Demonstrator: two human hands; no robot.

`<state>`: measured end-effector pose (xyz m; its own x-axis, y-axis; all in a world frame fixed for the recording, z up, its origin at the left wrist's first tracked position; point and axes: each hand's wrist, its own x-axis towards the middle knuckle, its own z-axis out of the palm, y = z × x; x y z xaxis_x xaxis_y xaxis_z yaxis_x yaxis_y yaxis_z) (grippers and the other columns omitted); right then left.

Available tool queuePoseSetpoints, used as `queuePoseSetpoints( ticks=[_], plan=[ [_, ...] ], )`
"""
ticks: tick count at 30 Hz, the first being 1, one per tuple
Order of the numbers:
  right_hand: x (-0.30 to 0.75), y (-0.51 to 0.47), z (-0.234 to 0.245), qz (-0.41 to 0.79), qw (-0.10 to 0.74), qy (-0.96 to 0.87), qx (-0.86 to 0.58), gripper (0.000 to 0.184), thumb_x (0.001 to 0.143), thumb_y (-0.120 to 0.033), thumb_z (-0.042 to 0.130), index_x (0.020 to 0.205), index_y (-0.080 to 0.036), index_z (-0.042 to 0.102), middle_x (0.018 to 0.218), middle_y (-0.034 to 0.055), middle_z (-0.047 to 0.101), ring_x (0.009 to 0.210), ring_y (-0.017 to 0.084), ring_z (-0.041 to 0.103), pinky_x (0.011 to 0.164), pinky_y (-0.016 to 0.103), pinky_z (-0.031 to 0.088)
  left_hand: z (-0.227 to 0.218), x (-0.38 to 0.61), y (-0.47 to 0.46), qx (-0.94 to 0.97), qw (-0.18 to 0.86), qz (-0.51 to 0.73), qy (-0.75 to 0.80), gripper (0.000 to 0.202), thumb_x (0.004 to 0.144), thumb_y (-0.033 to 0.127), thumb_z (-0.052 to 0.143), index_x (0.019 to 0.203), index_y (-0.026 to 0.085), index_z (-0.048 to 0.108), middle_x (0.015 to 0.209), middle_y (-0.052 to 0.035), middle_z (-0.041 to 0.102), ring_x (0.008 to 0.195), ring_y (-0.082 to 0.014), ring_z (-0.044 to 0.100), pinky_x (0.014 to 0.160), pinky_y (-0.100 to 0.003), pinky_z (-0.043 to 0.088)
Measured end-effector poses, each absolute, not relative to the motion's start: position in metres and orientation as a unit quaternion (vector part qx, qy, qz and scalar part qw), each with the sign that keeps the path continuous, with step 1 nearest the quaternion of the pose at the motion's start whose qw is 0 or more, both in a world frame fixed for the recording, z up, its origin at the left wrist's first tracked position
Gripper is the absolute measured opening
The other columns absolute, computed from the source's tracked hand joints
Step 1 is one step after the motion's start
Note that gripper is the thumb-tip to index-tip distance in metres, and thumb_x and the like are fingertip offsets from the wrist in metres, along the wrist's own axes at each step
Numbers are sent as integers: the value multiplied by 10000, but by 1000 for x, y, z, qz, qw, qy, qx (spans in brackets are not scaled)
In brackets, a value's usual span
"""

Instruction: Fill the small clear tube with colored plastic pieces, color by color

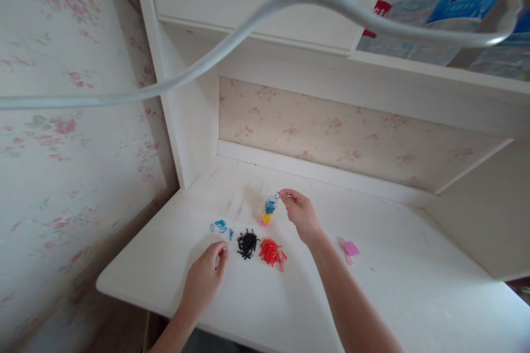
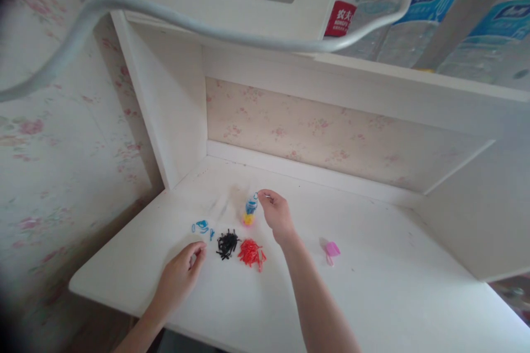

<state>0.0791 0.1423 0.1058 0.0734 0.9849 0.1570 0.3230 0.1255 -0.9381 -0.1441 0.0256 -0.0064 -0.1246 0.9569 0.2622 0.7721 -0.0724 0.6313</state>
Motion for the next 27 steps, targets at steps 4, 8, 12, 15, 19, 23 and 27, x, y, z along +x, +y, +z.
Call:
queuePoseSetpoints(
  ticks=[4, 8, 12, 15, 19, 23, 27],
  plan=[
    [77, 153, 96, 328, 427, -619, -571, 409, 795, -507, 496, 901, -153, 672, 553, -43, 487, 435, 66, 308, 420, 190, 213, -6, -144, 26, 647, 146, 339, 667, 313, 916, 388, 363, 1017, 227, 613, 952, -38, 697, 785, -163, 655, 730, -273, 503],
    [77, 153, 98, 236, 361, -683, -590, 331, 820, -423, 476, 864, -183, 699, 536, -24, 539, 467, 94, 412, 467, 200, 257, -5, -144, 27, 645, 157, 338, 667, 322, 915, 386, 354, 1026, 228, 611, 968, -49, 695, 815, -176, 656, 750, -291, 504],
    [76, 151, 105, 181, 286, -720, -606, 299, 838, -341, 446, 885, -224, 718, 681, 8, 670, 578, 117, 547, 553, 202, 335, -5, -144, 27, 644, 159, 330, 671, 314, 916, 384, 358, 1028, 231, 608, 986, -47, 694, 824, -178, 657, 742, -291, 503],
    [76, 152, 108, 184, 286, -718, -607, 288, 826, -316, 453, 868, -232, 725, 716, 9, 685, 624, 123, 574, 585, 205, 354, -4, -144, 26, 646, 155, 328, 671, 308, 920, 385, 355, 1028, 234, 602, 982, -40, 694, 820, -173, 656, 738, -283, 502],
    [79, 150, 113, 196, 329, -688, -616, 281, 813, -338, 468, 851, -217, 719, 584, -15, 604, 531, 112, 499, 533, 212, 316, -4, -144, 26, 652, 147, 327, 669, 295, 921, 379, 360, 1015, 238, 601, 962, -33, 695, 799, -167, 656, 727, -275, 499],
    [88, 133, 107, 253, 398, -638, -608, 345, 818, -437, 486, 900, -180, 702, 537, -31, 522, 476, 98, 391, 478, 214, 273, -4, -144, 26, 650, 142, 327, 671, 290, 921, 380, 360, 1001, 236, 598, 946, -31, 693, 772, -164, 654, 711, -274, 496],
    [108, 98, 71, 335, 436, -581, -600, 413, 800, -509, 526, 935, -153, 685, 634, -3, 570, 536, 106, 422, 496, 213, 311, -3, -144, 27, 640, 135, 325, 683, 263, 918, 349, 364, 964, 223, 590, 923, -37, 685, 789, -170, 651, 715, -278, 488]
  ],
)
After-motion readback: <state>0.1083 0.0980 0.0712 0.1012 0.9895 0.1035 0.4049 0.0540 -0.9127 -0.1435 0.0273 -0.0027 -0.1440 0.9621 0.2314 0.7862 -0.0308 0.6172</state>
